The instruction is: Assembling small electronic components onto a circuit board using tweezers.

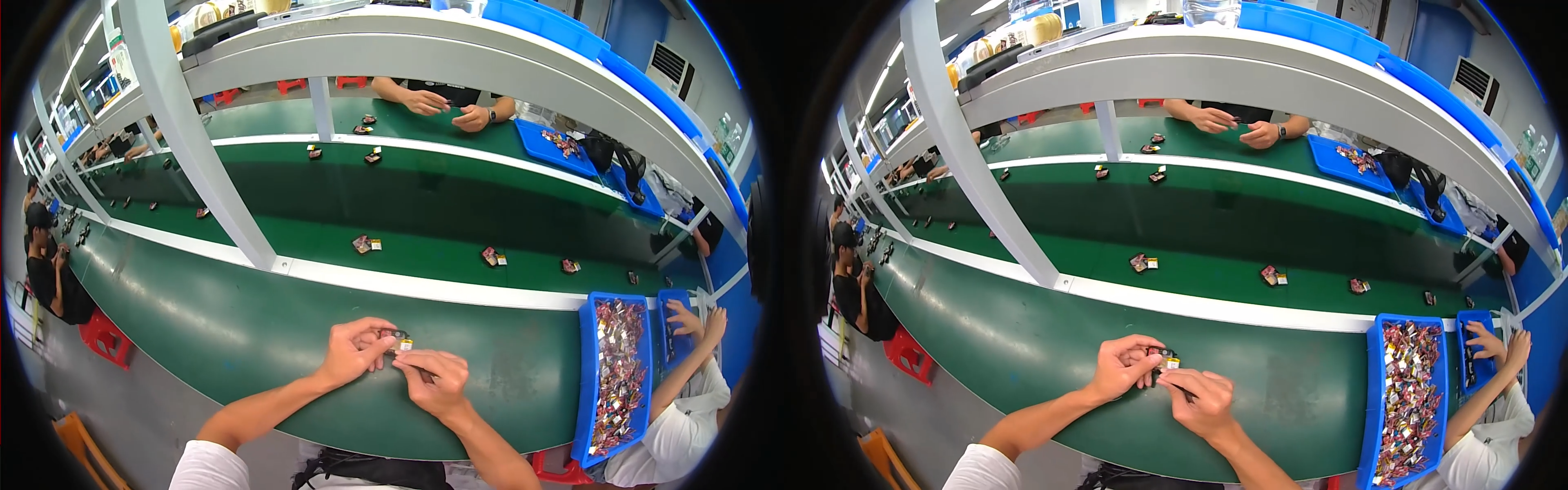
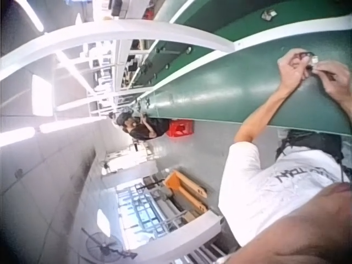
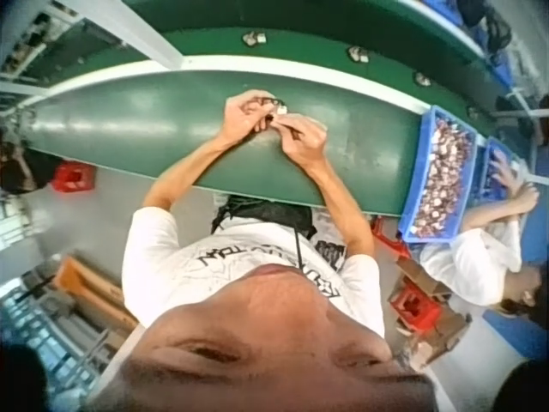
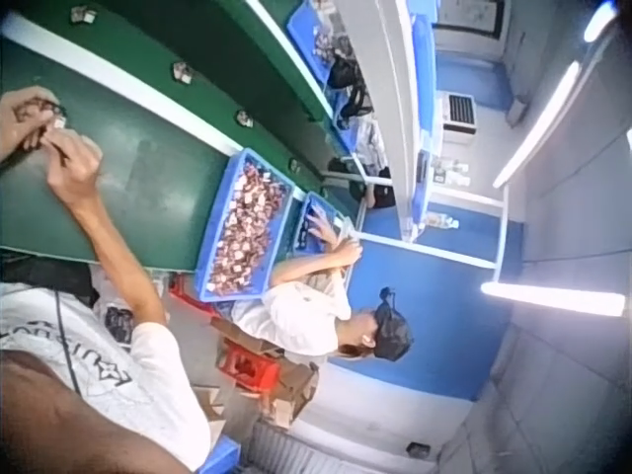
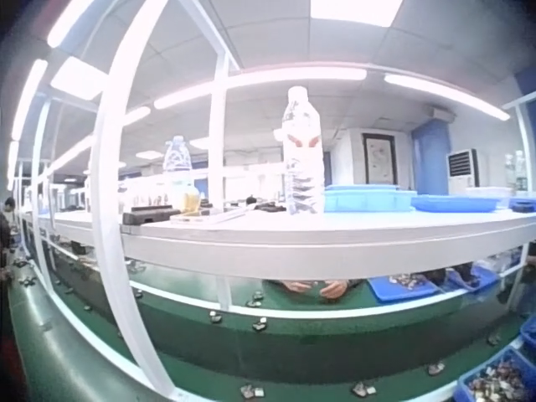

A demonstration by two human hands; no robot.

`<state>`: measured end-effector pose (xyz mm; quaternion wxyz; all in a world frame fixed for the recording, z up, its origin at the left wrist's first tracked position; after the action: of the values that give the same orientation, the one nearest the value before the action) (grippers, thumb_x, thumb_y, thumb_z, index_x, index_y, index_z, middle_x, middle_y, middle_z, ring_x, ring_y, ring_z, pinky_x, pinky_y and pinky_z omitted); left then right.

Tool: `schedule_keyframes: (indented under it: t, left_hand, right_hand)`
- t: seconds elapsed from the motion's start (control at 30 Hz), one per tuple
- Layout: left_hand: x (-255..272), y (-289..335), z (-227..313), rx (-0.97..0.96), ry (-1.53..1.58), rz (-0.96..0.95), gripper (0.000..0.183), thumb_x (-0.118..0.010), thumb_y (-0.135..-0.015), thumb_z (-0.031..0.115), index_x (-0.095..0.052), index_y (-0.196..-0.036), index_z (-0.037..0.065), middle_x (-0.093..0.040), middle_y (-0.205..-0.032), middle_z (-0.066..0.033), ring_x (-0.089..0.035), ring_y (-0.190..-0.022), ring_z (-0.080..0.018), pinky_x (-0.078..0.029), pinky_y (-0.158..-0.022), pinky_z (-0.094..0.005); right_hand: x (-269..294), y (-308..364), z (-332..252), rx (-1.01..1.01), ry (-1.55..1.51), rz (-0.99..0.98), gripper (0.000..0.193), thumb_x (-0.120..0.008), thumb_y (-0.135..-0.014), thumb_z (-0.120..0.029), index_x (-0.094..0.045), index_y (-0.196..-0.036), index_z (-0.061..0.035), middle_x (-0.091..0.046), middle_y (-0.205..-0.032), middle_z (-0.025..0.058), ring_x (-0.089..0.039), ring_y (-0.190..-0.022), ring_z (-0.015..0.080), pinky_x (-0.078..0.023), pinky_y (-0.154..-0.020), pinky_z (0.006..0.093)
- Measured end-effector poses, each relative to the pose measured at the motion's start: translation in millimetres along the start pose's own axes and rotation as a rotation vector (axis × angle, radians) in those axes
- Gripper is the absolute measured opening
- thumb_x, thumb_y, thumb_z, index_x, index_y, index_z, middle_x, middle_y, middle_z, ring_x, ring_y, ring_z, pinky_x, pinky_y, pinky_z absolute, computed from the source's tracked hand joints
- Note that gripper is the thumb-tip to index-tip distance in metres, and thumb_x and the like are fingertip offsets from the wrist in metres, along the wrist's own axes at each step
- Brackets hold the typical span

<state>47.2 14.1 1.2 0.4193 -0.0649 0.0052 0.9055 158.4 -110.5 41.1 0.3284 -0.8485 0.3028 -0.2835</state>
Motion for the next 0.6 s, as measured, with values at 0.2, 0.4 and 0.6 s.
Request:
schedule_keyframes:
  t: [0.2,0.4,0.6]
  left_hand:
    - [4.2,2.5,-0.6,0.027,-0.001,-0.003,0.021,-0.066,-0.094,0.001,-0.065,-0.114,-0.008,-0.069,-0.084,-0.0091,-0.062,-0.058,-0.0099,-0.046,-0.047,-0.0218]
    - [1.4,-0.1,-3.1,0.023,-0.005,-0.012,0.021,-0.066,-0.095,0.001,-0.066,-0.114,-0.008,-0.070,-0.080,-0.0093,-0.062,-0.058,-0.0096,-0.046,-0.047,-0.0218]
    - [2.8,-4.1,-3.6,0.083,0.019,0.028,0.022,-0.067,-0.095,0.004,-0.066,-0.114,-0.006,-0.069,-0.076,-0.0073,-0.061,-0.056,-0.0083,-0.045,-0.047,-0.0214]
  right_hand:
    - [-1.4,0.7,-3.4,-0.042,0.023,-0.035,0.014,-0.080,-0.073,0.005,-0.075,-0.081,-0.0051,-0.076,-0.079,0.0074,-0.071,-0.061,0.0183,-0.052,-0.055,0.0259]
    - [1.0,3.3,2.4,-0.032,0.012,-0.014,0.014,-0.079,-0.075,0.004,-0.075,-0.083,-0.0071,-0.076,-0.080,0.0059,-0.069,-0.058,0.0162,-0.046,-0.050,0.0252]
    - [1.7,-2.5,2.0,-0.047,0.016,-0.037,0.013,-0.081,-0.074,0.004,-0.075,-0.081,-0.0055,-0.077,-0.081,0.0076,-0.069,-0.058,0.0154,-0.048,-0.050,0.0241]
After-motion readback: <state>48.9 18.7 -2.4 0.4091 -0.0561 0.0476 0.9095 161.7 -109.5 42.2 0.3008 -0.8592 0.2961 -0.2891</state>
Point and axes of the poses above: each hand's wrist, its own y-axis away from the middle knuckle, its own x-axis out of the back of the hand, z = x × y, the point moved 6 cm from there along -y, towards the middle knuckle
